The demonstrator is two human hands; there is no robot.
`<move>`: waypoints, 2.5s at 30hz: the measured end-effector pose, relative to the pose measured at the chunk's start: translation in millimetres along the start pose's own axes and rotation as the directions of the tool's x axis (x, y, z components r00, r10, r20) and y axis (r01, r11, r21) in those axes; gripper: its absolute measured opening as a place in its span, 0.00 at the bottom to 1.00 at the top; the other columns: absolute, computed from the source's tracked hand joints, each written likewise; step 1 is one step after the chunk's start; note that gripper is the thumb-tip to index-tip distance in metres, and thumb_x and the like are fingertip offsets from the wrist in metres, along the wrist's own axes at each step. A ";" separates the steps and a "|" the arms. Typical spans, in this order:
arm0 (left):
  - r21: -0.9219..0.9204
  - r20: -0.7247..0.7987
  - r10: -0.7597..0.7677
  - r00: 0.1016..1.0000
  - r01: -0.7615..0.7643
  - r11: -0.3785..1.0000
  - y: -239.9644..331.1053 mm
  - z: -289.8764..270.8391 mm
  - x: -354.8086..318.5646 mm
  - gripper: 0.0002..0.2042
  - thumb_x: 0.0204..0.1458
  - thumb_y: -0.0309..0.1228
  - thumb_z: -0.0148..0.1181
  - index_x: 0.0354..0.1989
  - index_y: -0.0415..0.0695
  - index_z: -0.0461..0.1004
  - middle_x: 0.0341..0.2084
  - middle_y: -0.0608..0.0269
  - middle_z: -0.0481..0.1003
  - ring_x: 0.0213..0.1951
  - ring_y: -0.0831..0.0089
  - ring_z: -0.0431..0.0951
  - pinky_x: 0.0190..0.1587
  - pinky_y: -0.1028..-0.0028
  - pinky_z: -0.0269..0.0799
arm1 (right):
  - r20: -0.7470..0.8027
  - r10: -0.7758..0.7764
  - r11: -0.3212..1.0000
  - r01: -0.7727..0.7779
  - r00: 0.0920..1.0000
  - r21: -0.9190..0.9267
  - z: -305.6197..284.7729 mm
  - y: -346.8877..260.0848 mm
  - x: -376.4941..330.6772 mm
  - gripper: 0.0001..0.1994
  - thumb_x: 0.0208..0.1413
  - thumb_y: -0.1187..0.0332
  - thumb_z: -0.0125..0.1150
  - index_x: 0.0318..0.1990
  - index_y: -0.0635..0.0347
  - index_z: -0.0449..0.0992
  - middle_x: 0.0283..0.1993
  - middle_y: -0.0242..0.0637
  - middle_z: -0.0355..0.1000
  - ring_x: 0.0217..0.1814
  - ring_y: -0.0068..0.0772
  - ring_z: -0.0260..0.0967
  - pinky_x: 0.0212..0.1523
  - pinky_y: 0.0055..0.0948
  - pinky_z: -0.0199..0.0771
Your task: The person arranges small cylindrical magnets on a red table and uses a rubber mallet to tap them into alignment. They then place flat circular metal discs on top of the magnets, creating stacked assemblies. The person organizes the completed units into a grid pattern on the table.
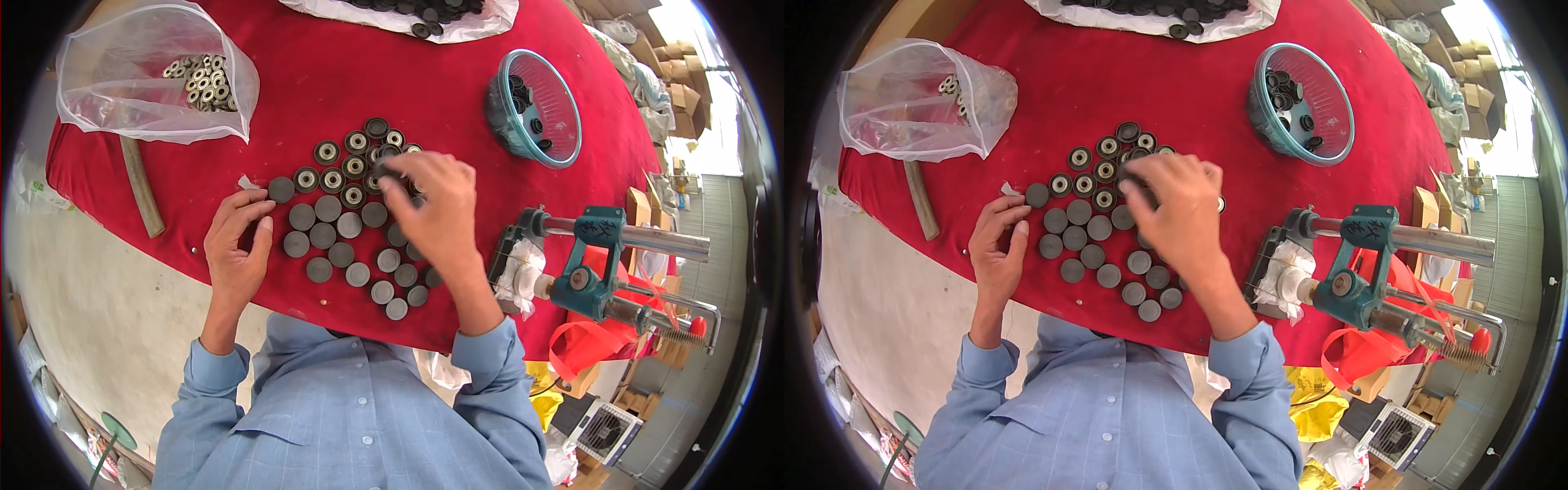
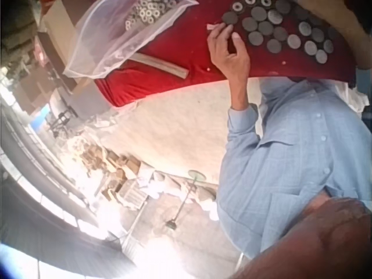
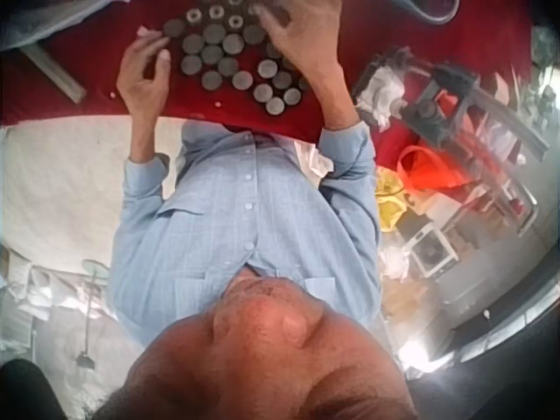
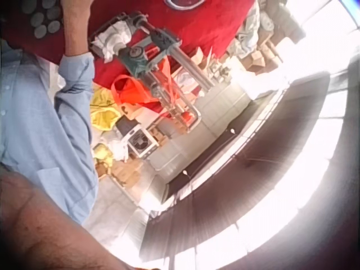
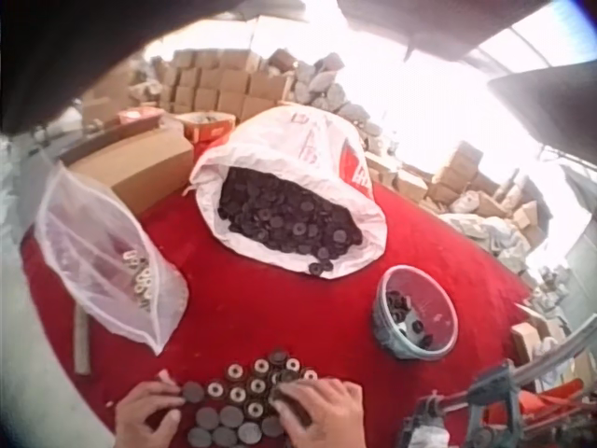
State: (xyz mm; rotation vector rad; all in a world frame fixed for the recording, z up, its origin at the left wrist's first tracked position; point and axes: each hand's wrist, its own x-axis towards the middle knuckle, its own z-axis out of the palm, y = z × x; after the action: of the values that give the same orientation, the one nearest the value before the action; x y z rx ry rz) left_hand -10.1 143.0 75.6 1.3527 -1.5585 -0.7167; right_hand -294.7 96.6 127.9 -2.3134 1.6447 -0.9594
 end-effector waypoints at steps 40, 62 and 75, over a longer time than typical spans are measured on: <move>-0.027 0.002 0.035 0.999 -0.035 0.999 3.4 -0.2 2.1 0.11 0.56 0.16 0.64 0.46 0.37 0.85 0.51 0.55 0.82 0.52 0.62 0.84 0.56 0.67 0.79 | 0.196 -0.128 0.872 0.204 0.972 -0.446 31.3 -49.7 -57.3 0.23 0.55 0.73 0.62 0.60 0.61 0.82 0.61 0.37 0.75 0.63 0.38 0.72 0.70 0.55 0.61; -0.034 -0.009 0.013 1.000 -0.014 0.999 2.8 -1.2 3.4 0.10 0.58 0.16 0.63 0.46 0.37 0.85 0.51 0.55 0.82 0.52 0.63 0.84 0.56 0.67 0.79 | 0.019 0.148 0.981 -0.150 0.989 0.127 11.7 -1.5 6.8 0.12 0.54 0.76 0.75 0.47 0.59 0.84 0.40 0.37 0.78 0.35 0.41 0.79 0.36 0.39 0.79; -0.047 -0.007 0.018 1.000 -0.019 0.999 2.3 -3.2 3.7 0.10 0.57 0.16 0.64 0.46 0.37 0.85 0.50 0.54 0.83 0.52 0.62 0.84 0.56 0.67 0.79 | 0.055 -0.071 0.991 0.077 0.996 -0.114 28.3 -7.3 -26.3 0.14 0.53 0.77 0.68 0.49 0.61 0.85 0.50 0.38 0.79 0.50 0.44 0.78 0.53 0.45 0.79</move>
State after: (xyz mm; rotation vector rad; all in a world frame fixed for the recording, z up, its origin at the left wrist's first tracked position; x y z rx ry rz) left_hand -8.1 140.4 79.9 1.3029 -1.5380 -0.7328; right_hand -277.8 116.1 98.2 -2.4684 1.6476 -0.8323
